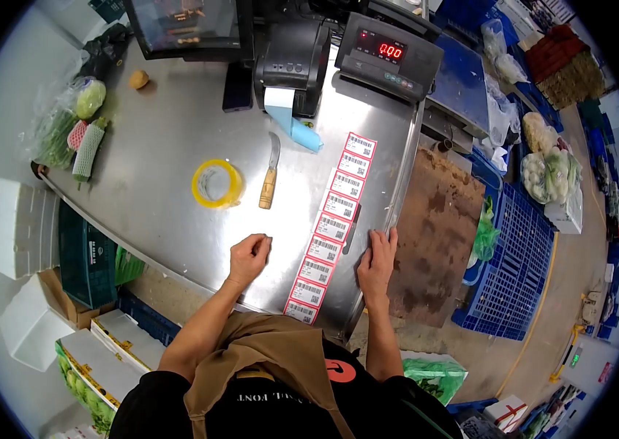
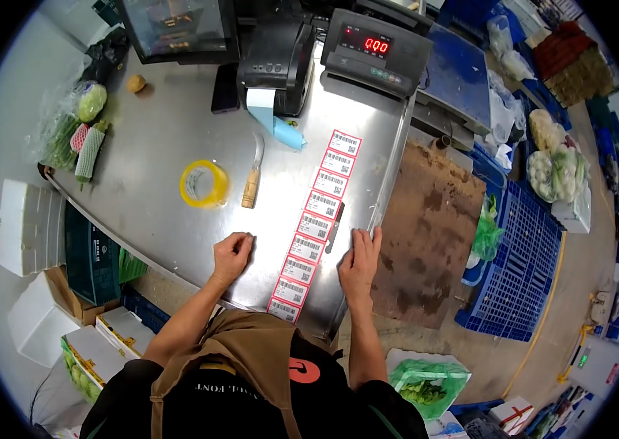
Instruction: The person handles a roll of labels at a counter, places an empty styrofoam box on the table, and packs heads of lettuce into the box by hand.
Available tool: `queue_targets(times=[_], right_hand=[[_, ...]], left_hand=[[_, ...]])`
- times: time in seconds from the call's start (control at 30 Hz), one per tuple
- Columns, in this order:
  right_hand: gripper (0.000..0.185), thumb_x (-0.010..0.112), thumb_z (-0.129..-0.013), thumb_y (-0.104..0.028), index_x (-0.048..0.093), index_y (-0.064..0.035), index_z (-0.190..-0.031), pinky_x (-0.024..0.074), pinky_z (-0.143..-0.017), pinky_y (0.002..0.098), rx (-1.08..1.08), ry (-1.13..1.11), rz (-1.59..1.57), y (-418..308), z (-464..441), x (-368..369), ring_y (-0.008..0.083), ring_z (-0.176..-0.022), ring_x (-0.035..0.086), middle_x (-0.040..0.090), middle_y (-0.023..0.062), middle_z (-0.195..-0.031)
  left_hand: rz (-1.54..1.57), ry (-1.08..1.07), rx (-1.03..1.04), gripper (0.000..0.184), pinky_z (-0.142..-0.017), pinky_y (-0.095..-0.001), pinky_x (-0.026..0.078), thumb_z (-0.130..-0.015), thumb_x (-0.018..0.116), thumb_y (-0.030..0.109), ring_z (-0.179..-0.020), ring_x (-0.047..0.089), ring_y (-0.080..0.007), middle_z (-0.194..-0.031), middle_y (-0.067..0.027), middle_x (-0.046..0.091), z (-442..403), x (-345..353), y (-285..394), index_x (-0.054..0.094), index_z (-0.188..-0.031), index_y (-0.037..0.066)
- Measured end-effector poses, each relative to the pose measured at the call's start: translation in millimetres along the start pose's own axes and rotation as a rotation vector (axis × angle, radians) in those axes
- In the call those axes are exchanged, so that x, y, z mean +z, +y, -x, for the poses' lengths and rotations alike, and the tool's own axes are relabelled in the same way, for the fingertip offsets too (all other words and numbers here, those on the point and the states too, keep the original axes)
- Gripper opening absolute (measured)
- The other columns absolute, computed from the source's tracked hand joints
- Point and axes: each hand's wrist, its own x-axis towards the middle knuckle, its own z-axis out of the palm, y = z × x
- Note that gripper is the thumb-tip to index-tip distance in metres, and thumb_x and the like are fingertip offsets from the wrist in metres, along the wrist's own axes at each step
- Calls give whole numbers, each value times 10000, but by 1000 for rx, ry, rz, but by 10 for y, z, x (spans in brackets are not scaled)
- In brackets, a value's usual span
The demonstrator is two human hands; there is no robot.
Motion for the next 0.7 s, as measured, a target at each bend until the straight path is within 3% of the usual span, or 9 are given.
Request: queue_targets(times=[0.7], right_hand=[[355,493,-715,95,574,26,-1054,381,-983,452,14,31,72,2,19,26,440,-1244,396,548,159,-1138]], left_hand=[[8,-35,22,103,-477,-256,433,-839,648,103,-487,519,-111,-592,-66,573,-18,-19,10,635,-827,2]])
